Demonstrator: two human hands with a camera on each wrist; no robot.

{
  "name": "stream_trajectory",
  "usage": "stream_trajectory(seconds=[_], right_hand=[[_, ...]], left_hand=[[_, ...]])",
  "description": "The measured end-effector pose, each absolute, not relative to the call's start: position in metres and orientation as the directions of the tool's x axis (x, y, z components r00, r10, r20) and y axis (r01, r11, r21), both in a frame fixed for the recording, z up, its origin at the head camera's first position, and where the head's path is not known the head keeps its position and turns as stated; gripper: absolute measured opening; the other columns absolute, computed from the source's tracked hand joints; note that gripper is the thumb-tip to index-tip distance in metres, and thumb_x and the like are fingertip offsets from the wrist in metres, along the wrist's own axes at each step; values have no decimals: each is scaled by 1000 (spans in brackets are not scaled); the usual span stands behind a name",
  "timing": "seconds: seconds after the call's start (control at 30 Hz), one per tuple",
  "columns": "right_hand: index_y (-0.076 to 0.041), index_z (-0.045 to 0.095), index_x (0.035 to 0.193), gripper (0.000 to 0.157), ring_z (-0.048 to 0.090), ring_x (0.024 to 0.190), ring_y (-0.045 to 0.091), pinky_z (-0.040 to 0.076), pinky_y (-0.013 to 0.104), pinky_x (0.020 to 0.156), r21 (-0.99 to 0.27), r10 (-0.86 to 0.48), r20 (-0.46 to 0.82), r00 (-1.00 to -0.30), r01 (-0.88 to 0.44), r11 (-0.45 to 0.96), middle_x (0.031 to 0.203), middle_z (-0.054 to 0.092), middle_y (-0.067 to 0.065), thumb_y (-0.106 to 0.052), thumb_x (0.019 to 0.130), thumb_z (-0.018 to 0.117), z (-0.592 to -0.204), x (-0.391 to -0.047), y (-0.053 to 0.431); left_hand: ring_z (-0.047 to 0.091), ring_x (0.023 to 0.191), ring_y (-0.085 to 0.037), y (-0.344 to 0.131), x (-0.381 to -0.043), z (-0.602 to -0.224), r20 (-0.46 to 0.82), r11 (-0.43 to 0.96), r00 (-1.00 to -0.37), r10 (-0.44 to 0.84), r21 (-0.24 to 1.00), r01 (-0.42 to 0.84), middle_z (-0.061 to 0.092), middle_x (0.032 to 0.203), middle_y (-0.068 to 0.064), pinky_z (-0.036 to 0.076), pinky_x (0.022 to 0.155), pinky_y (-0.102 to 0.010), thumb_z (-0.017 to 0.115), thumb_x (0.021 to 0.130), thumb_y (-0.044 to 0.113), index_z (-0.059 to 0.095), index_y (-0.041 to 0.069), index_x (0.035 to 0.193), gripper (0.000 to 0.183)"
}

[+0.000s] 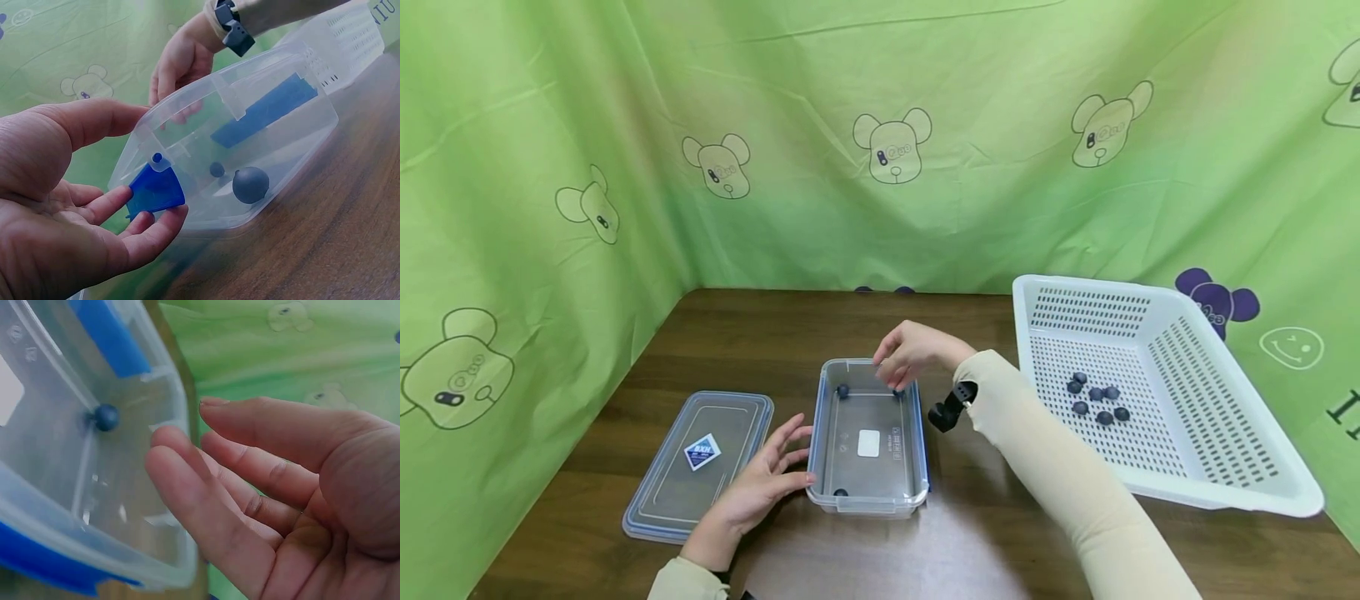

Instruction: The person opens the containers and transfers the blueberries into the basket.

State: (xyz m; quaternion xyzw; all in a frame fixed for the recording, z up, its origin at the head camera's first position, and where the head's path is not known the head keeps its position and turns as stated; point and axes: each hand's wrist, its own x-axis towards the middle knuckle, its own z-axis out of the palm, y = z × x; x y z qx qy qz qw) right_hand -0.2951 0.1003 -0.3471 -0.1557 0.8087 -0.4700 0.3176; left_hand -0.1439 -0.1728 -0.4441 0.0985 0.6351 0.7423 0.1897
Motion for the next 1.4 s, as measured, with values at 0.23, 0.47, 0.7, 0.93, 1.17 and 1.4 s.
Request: stream_trajectory(seconds=[0.23,0.47,0.7,0.93,1.17,1.4], right_hand=[[11,65,114,30,68,67,18,59,34,67,-817,-531,-391,-752,17,577,78,70,11,5,86,70,-368,-290,77],[9,63,123,41,70,74,22,59,33,70,-797,-518,-391,-761,-2,605,89,72,17,4,84,72,-381,-285,59],[6,63,127,46,71,80,22,58,29,71,-739,-479,-399,-782,-35,673,89,72,13,1,83,74,-384,-285,44],[7,67,118,37,71,77,22,58,27,67,-690,-455,-382,-804,-80,720,81,71,10,-1,82,75,-382,-286,30],[4,70,100,20,69,66,17,57,25,62,-657,-424,-381,-822,-82,749,71,70,10,0,81,75,-384,-286,21],[-1,68,81,9,66,60,15,56,25,58,-626,-423,-360,-832,-120,770,70,69,9,1,80,77,-390,-285,11]], left_hand=[[28,134,-42,-173,-144,-445,-108,-125,-904,414,977,-174,15,155,-25,47,92,-28,68,85,-5,4,0,157,96],[27,135,-43,-173,-145,-446,-103,-131,-899,425,976,-174,14,155,-25,47,93,-29,68,86,-4,3,0,157,96],[30,134,-41,-173,-145,-447,-97,-148,-895,436,973,-178,13,155,-24,48,92,-29,67,86,-5,1,1,157,97],[33,133,-41,-174,-144,-444,-109,-162,-901,419,968,-192,10,155,-26,50,91,-29,62,84,-8,-1,2,158,97],[33,132,-41,-173,-144,-444,-104,-168,-905,412,968,-188,9,156,-26,50,91,-29,61,84,-10,-2,2,157,97],[35,132,-39,-172,-144,-446,-105,-184,-904,415,963,-196,8,156,-26,51,90,-29,60,84,-9,-4,3,158,98]])
